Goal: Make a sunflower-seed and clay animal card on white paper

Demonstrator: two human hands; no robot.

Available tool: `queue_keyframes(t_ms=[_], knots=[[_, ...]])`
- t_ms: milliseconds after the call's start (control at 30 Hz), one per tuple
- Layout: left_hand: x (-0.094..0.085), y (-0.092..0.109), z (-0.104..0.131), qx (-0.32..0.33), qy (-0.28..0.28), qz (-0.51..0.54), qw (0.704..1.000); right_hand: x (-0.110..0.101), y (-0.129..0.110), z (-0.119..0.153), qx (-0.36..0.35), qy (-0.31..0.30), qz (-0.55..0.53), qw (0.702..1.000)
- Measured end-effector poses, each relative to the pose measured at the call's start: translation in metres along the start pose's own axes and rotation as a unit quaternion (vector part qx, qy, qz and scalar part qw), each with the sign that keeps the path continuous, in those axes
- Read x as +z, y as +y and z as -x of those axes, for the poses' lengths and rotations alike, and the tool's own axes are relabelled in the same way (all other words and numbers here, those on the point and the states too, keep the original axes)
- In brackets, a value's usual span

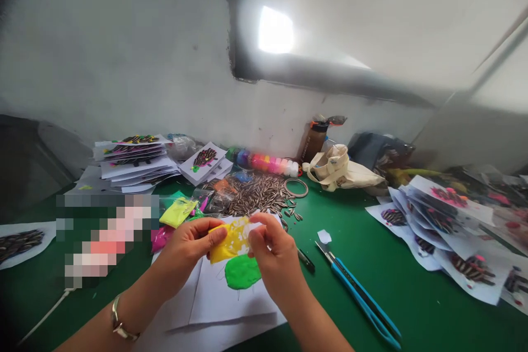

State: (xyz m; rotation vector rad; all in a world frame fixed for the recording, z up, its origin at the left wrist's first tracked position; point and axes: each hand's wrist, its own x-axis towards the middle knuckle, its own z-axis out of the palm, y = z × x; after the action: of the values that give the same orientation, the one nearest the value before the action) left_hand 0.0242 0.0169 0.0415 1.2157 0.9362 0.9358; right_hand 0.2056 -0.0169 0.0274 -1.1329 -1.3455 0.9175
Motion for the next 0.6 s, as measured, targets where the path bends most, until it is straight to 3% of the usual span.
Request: queue_keyframes(t_ms=[367,600], knots=[[0.0017,0.0024,0.0023,-0.002,0.005,-0.009,1.000,-0.0015,-0.0043,0.0013,0.015,0.001,0.010,1.000],[0.0008,0.0016,0.0008,-0.003,0.002,0.015,1.000,-0.0031,-0.0088,-0.0002,0.035,-0.031,-0.055,0.997]])
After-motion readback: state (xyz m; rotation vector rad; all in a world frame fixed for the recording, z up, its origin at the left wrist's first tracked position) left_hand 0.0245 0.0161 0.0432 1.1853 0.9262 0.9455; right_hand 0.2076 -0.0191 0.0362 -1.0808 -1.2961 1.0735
